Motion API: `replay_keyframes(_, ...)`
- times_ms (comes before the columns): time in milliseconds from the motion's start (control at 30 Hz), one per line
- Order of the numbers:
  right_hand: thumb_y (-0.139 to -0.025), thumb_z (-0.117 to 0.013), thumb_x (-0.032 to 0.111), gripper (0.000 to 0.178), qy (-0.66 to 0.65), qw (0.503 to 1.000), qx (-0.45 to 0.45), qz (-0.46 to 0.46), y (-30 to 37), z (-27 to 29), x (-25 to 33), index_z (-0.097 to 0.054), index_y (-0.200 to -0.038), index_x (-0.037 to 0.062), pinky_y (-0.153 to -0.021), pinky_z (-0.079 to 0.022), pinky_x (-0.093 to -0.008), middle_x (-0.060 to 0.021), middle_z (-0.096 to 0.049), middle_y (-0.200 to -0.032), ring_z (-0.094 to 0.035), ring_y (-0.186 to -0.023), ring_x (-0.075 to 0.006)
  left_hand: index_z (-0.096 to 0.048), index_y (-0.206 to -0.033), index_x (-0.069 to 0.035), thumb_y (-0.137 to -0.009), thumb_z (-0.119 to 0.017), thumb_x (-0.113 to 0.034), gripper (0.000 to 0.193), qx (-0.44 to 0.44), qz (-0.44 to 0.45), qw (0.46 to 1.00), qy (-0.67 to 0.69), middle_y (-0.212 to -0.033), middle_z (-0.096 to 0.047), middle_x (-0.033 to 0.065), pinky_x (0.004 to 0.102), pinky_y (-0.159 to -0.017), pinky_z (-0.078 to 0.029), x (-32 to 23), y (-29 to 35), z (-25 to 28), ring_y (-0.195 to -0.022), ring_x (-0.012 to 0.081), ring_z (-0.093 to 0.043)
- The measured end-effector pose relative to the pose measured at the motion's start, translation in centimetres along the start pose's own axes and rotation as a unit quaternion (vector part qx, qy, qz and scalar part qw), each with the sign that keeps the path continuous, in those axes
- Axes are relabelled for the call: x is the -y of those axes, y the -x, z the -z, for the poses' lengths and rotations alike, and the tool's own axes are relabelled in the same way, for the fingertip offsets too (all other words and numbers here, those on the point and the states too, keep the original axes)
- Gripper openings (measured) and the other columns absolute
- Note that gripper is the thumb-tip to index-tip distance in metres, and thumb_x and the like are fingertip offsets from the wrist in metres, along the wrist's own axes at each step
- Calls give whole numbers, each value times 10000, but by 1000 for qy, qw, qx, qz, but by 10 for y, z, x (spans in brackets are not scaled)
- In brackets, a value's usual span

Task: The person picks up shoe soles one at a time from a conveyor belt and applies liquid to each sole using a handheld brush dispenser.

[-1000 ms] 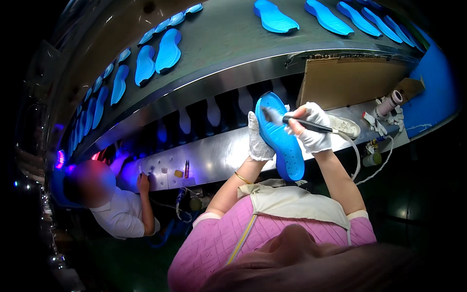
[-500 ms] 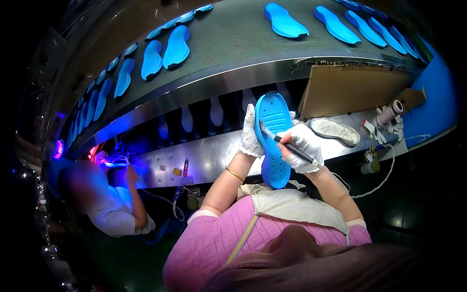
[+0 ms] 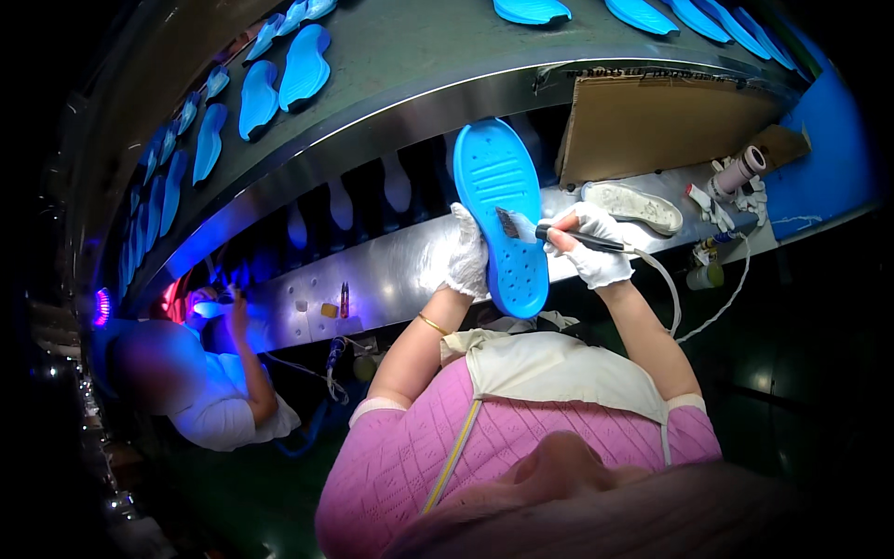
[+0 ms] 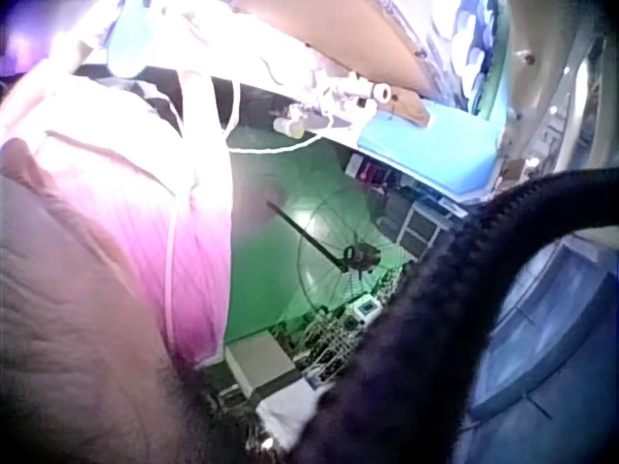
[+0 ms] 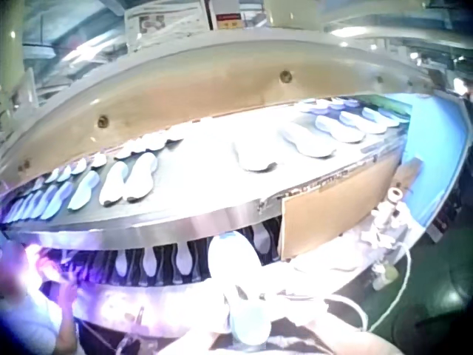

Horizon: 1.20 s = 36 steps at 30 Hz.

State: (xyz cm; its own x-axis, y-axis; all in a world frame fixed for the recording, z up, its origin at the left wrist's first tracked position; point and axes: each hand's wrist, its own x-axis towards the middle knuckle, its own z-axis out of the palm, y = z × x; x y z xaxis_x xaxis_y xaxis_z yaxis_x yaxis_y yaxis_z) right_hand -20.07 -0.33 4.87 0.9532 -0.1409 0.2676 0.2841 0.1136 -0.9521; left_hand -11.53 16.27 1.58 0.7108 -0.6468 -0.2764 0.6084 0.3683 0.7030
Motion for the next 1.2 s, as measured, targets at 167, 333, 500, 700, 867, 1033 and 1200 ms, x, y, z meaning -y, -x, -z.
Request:
replay_keyframes(167,-769,-671,-28,93,95,991,57,74,6,-24,9,-608,-818,19,-651,-490,-252,-88,-627,-823,-610,-713,-134,-361,-1343,-67,-564,-292,-914,1153,130,-50,980,145,-1239,-521,157,469,-917,-469,-9,-5,-10,-1073,316,-552)
replay_keyframes(333,-796,-666,9,50,13,1000,-1,12,10,-24,9,-632,-832,20,-626,-494,-240,-76,-647,-841,-602,-677,-106,-346,-1318,19,-545,-441,-878,1188,175,-145,953,199,-1205,-529,191,500,-965,-427,-23,-9,-17,-1007,351,-579)
replay_keyframes(500,-784,-671,1,69,135,978,51,152,10,-35,15,-641,-840,28,-665,-489,-251,-67,-654,-837,-602,-725,-111,-364,-1296,26,-547,-492,-846,1157,262,-206,910,247,-1191,-537,171,479,-1020,-379,-35,-21,-16,-995,297,-587)
replay_keyframes(700,-789,-657,-10,89,-62,996,-34,-51,15,-21,4,-615,-859,25,-669,-481,-231,-77,-647,-852,-592,-721,-99,-309,-1384,-46,-544,-524,-828,1169,328,-235,879,256,-1332,-443,206,480,-1070,-318,-45,-23,-14,-1146,391,-500)
replay_keyframes(867,-782,-661,7,74,-72,990,35,-113,16,-29,11,-602,-826,15,-624,-479,-232,-72,-629,-801,-590,-676,-112,-348,-1342,1,-506,-586,-803,1184,348,-240,886,191,-1291,-478,174,463,-1085,-289,-51,-27,-11,-1141,330,-511)
replay_keyframes(1033,-804,-636,14,64,-150,987,-31,-58,9,-16,11,-583,-834,31,-712,-489,-260,-74,-627,-858,-597,-744,-130,-320,-1362,-4,-495,-522,-851,1229,396,-215,885,116,-1316,-435,216,508,-1062,-319,-58,-27,-9,-1166,365,-496)
replay_keyframes(1200,-730,-684,2,92,205,975,91,-12,2,-6,24,-622,-790,34,-705,-485,-260,-89,-639,-943,-601,-816,-150,-327,-1363,4,-484,-540,-851,1244,278,-161,943,-87,-1301,-451,232,463,-918,-483,-72,-24,-16,-1139,366,-519)
